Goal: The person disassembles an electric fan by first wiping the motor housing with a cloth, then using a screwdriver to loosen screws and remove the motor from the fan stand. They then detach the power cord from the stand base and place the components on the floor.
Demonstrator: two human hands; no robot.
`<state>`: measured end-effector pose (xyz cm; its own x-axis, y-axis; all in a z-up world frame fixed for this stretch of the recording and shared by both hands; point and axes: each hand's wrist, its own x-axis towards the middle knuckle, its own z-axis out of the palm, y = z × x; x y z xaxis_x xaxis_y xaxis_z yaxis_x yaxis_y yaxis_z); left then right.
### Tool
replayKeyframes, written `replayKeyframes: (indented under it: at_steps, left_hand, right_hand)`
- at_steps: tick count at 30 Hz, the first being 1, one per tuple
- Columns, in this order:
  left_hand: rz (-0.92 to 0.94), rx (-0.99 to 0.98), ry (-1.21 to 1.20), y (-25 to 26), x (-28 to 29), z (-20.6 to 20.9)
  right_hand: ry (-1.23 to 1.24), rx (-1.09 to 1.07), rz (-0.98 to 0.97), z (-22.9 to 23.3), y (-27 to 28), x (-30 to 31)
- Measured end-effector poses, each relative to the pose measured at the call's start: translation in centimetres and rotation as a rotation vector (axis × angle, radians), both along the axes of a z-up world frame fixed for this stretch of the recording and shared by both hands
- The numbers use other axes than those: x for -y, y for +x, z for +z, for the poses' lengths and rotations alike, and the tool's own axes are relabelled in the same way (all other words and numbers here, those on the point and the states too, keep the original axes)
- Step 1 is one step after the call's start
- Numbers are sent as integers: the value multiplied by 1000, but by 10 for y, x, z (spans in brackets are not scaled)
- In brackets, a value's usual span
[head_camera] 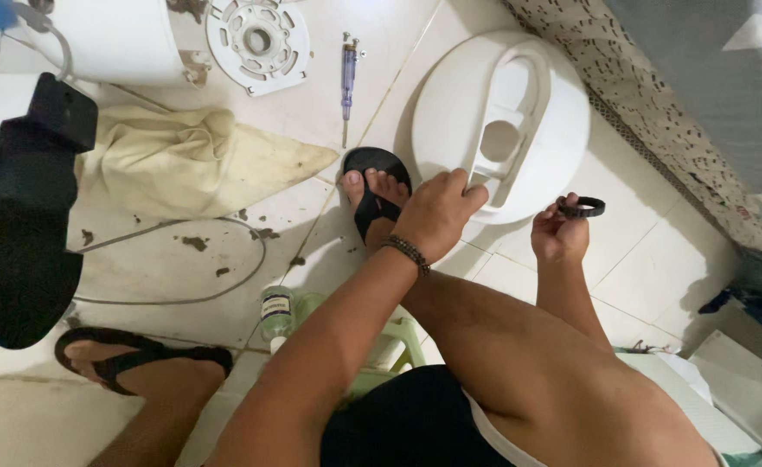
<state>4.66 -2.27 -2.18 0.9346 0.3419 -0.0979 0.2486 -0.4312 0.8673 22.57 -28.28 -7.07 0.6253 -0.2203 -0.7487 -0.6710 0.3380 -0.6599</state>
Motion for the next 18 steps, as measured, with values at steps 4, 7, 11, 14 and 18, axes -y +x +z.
replayKeyframes:
  at_steps: [4, 7, 11, 14, 18]
  left_hand:
    - [312, 330, -517, -10, -15, 11]
    - [431, 234, -1358, -13, -23, 0]
    - [674, 338, -1985, -24, -20, -25]
    - [713, 444, -2083, -20, -9, -46]
    - [838, 397, -2109, -9, 11, -73]
  right_hand:
    - [62, 100, 150, 26, -3, -46]
    - [35, 196, 401, 60, 2, -95]
    - [-108, 432, 659, 90, 3, -147]
    - [-404, 371, 782, 82, 0, -175]
    - [-461, 358, 962, 57, -9, -185]
